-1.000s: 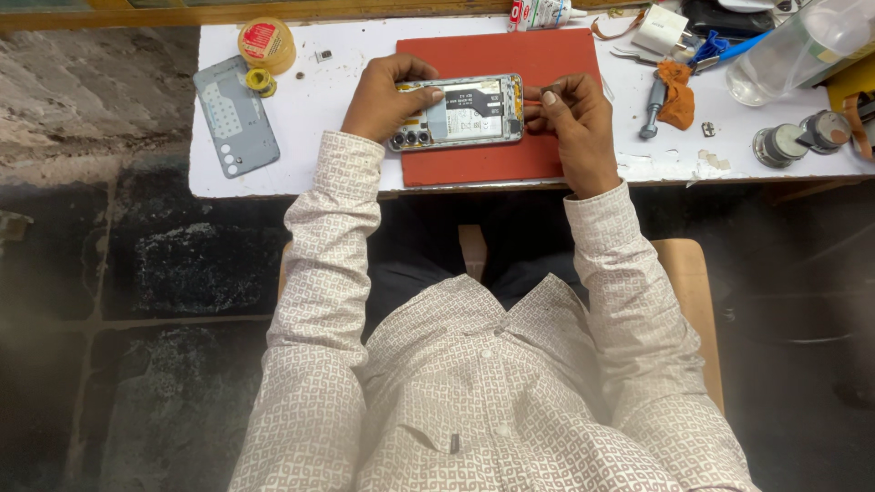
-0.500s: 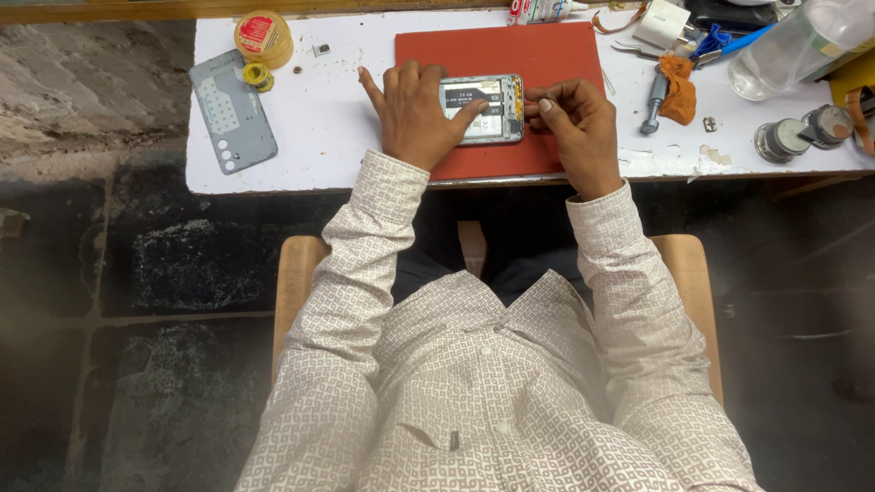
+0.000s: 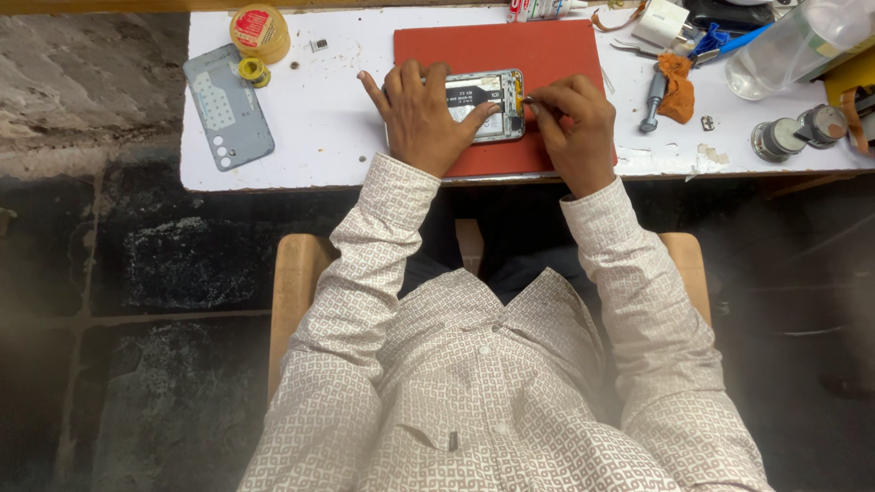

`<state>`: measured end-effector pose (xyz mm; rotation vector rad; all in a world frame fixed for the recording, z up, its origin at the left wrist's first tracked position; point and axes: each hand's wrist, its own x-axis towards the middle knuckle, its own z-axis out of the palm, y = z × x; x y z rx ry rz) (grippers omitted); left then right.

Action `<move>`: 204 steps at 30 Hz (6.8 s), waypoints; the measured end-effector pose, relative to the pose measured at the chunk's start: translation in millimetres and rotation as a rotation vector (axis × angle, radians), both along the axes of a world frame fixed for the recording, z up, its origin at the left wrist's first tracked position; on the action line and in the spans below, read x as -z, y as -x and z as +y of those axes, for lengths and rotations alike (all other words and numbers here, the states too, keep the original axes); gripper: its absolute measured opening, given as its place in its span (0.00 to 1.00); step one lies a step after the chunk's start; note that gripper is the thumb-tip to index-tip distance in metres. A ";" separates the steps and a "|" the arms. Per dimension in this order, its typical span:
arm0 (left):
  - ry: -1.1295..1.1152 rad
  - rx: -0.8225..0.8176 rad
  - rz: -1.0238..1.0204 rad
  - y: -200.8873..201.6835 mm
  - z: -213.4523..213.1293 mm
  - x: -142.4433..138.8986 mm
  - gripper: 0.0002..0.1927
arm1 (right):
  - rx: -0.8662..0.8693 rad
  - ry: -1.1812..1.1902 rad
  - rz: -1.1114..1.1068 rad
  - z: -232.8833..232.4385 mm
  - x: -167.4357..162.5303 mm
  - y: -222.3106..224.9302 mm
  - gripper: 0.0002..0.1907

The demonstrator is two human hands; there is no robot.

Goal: The person works on a disassembled mobile phone at a workbench, prying and pressing on its internal components by hand and with a small hand tool. They reposition the phone repeatedly, lift it to view its underside, and continue working on the internal parts.

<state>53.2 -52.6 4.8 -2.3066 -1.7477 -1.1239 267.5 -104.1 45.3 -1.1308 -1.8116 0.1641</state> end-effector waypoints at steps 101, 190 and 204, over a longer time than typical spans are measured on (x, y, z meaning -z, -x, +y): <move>-0.003 0.532 -0.035 -4.0 -8.1 -14.8 0.24 | 0.024 -0.069 -0.263 45.4 17.6 4.4 0.05; 0.126 0.446 0.188 -23.1 2.5 -3.5 0.42 | -0.147 0.202 0.164 63.1 35.5 2.0 0.03; 0.456 0.522 -0.260 -4.5 20.1 -10.0 0.26 | -0.169 0.249 0.229 63.6 36.9 0.6 0.03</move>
